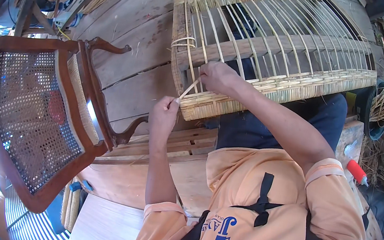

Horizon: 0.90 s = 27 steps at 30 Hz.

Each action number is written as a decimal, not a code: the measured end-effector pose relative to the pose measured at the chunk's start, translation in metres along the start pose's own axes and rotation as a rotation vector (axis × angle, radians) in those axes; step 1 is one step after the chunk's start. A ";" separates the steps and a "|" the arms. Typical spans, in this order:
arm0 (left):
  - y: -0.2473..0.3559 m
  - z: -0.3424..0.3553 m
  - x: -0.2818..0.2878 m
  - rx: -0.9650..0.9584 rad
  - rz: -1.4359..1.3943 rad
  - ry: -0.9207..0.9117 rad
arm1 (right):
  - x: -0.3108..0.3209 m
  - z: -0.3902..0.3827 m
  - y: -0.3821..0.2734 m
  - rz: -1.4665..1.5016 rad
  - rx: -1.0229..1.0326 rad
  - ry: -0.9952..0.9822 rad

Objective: Weaving rattan strips onto a wooden furniture frame to create a lattice structure.

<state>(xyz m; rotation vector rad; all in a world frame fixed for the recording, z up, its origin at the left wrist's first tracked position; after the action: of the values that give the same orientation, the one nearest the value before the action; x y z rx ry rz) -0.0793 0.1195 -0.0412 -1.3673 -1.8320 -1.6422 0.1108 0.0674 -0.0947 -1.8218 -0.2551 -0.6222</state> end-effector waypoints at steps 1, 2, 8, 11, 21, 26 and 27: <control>-0.001 0.000 0.001 -0.007 -0.045 0.004 | 0.006 -0.003 -0.007 -0.001 0.000 -0.003; -0.001 0.000 0.001 -0.009 -0.050 -0.001 | 0.013 -0.006 -0.011 0.047 -0.072 -0.025; 0.013 -0.021 0.018 0.084 0.197 0.178 | 0.001 0.008 -0.006 -0.065 -0.098 -0.093; 0.011 -0.006 -0.004 -0.043 0.164 0.101 | -0.010 0.017 -0.001 -0.237 -0.001 -0.226; 0.014 0.011 -0.015 -0.038 0.282 -0.068 | 0.027 -0.003 -0.001 -0.300 -0.036 -0.002; 0.004 0.013 -0.002 0.037 0.204 -0.114 | 0.049 -0.015 0.023 -0.201 -0.215 -0.019; 0.006 0.012 0.000 0.037 0.192 -0.105 | 0.046 -0.013 0.026 -0.214 -0.243 -0.007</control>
<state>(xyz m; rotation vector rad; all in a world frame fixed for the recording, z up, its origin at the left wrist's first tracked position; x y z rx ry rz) -0.0702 0.1291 -0.0410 -1.5862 -1.7160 -1.4588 0.1575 0.0404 -0.0890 -2.0467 -0.3968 -0.8250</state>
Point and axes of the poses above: each hand's wrist, its own z-axis towards the middle knuckle, its own x-axis out of the back of the hand, y = z × x, the point moved 5 cm from there along z, towards the middle knuckle, and after that the axes turned 7 degrees about y, right-handed, at the moved point
